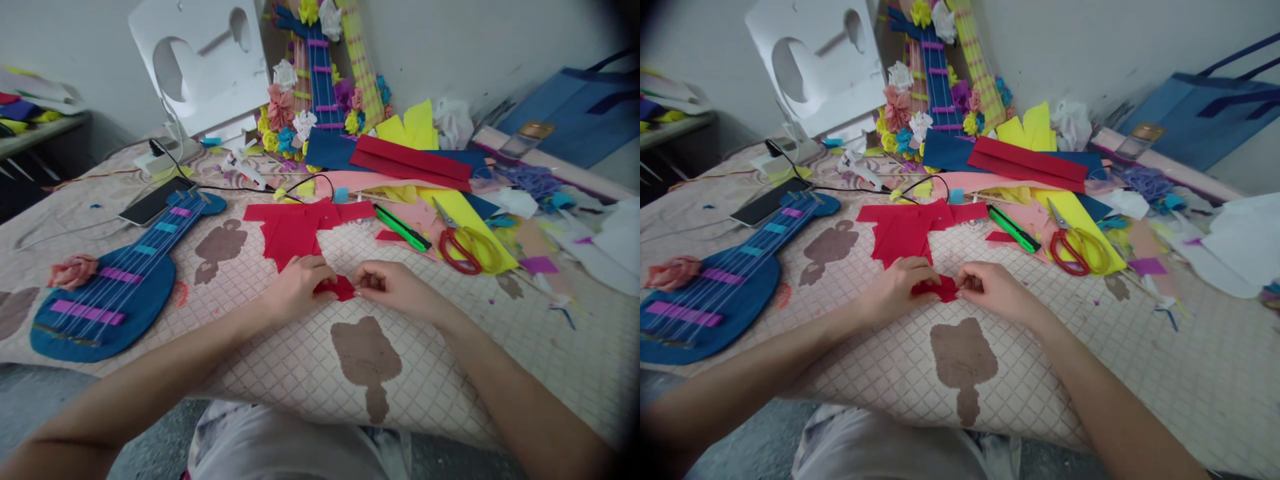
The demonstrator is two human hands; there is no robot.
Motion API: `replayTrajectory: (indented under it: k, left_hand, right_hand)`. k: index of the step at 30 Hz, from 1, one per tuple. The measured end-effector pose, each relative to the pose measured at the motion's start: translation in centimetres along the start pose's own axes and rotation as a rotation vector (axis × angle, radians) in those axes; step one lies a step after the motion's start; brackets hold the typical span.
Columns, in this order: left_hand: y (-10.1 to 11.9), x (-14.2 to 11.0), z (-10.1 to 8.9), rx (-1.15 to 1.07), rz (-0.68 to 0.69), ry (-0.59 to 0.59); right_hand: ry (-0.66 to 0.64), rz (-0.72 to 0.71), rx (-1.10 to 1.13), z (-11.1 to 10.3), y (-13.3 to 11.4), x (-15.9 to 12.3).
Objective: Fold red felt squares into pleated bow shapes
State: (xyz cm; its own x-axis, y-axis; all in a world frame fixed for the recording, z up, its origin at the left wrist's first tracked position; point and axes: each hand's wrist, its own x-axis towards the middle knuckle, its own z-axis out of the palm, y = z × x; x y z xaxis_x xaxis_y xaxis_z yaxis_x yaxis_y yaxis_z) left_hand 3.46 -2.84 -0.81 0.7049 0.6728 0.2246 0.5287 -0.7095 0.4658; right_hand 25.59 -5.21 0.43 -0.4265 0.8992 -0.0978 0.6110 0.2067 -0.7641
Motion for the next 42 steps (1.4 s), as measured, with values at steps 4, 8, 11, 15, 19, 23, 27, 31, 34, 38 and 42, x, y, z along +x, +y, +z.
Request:
replayTrajectory:
  k: [4, 8, 11, 15, 19, 23, 27, 31, 34, 38, 42]
  left_hand:
    - [0.2, 0.0, 0.2, -0.095, -0.028, -0.024]
    - [0.7, 0.0, 0.5, -0.178, -0.068, -0.009]
    - [1.0, 0.1, 0.7, -0.181, -0.109, 0.010]
    - [1.1, 0.1, 1.1, -0.154, -0.129, 0.027]
    - [1.2, 0.2, 1.0, -0.142, -0.154, 0.019]
    - [1.3, 0.2, 0.9, -0.126, -0.176, 0.028]
    - [1.3, 0.2, 1.0, -0.114, -0.176, 0.025]
    - [1.2, 0.3, 1.1, -0.107, -0.175, 0.021]
    - [1.2, 0.3, 1.1, -0.087, -0.170, 0.020]
    - [1.3, 0.3, 1.1, -0.076, -0.164, 0.023]
    - [1.4, 0.4, 1.0, -0.056, -0.177, 0.018]
  right_hand:
    - [0.001, -0.001, -0.111, 0.5, -0.3, 0.1]
    - [0.007, -0.008, -0.162, 0.8, -0.6, 0.0]
    - [-0.005, -0.022, -0.174, 0.8, -0.6, 0.0]
    - [-0.020, -0.022, -0.162, 0.8, -0.6, 0.1]
    - [-0.059, -0.026, -0.138, 0.3, -0.3, 0.0]
    - [-0.092, -0.042, -0.117, -0.2, 0.2, 0.0]
    - [-0.081, -0.030, -0.115, -0.1, 0.3, 0.1]
    - [-0.043, -0.017, -0.142, 0.3, 0.1, 0.1]
    - [-0.021, -0.012, -0.178, 0.5, -0.1, 0.2]
    - [0.003, -0.028, -0.232, 0.7, -0.1, 0.2]
    - [0.022, -0.041, -0.282, 1.0, -0.2, 0.2]
